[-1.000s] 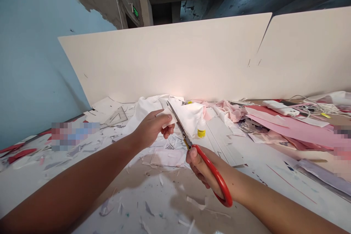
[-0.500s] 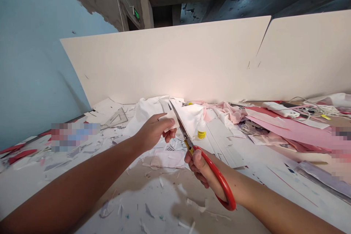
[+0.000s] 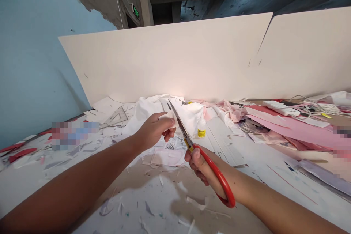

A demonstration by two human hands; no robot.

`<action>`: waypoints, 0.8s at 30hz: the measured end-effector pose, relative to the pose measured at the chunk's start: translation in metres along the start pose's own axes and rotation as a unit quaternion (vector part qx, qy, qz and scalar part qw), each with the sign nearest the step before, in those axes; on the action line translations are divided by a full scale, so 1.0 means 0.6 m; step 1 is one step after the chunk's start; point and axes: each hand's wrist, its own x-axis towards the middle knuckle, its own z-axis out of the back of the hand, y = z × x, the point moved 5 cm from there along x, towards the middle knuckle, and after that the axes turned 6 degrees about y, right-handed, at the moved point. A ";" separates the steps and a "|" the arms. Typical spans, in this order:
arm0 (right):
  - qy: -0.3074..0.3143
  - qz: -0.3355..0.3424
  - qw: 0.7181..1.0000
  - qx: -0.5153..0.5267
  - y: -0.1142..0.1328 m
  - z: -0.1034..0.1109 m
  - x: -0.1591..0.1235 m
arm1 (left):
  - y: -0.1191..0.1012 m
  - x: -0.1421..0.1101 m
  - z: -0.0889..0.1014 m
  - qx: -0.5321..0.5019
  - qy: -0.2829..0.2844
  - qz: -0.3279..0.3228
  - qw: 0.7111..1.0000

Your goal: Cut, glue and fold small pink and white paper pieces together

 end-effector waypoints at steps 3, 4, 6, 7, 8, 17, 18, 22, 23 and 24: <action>-0.001 -0.001 1.000 0.006 0.003 -0.001 -0.003 | 0.001 0.000 -0.001 -0.001 0.001 0.001 1.000; -0.001 -0.002 1.000 0.006 0.004 -0.002 -0.003 | 0.001 0.000 -0.001 0.001 0.001 0.000 1.000; -0.003 -0.007 1.000 0.004 0.006 -0.002 -0.004 | 0.001 0.000 -0.001 0.005 -0.003 -0.003 1.000; -0.004 -0.013 1.000 0.001 0.008 -0.003 -0.003 | 0.001 0.001 0.000 0.006 -0.005 -0.004 1.000; -0.006 -0.019 1.000 -0.002 0.009 -0.003 -0.002 | 0.001 0.001 0.000 0.008 -0.006 -0.005 1.000; -0.009 -0.046 0.997 -0.054 0.029 -0.006 -0.002 | -0.003 0.001 -0.001 -0.001 -0.005 -0.001 1.000; -0.007 -0.049 0.997 -0.058 0.030 -0.006 -0.003 | -0.002 0.000 0.000 -0.002 -0.007 0.001 1.000; -0.003 -0.058 0.996 -0.074 0.034 -0.008 -0.004 | 0.000 0.000 0.001 -0.003 -0.013 0.004 1.000; -0.005 -0.059 0.995 -0.078 0.035 -0.007 -0.004 | 0.001 0.000 0.002 -0.004 -0.015 0.004 1.000; -0.008 -0.060 0.995 -0.083 0.035 -0.007 -0.004 | 0.001 0.000 0.002 -0.003 -0.016 0.004 1.000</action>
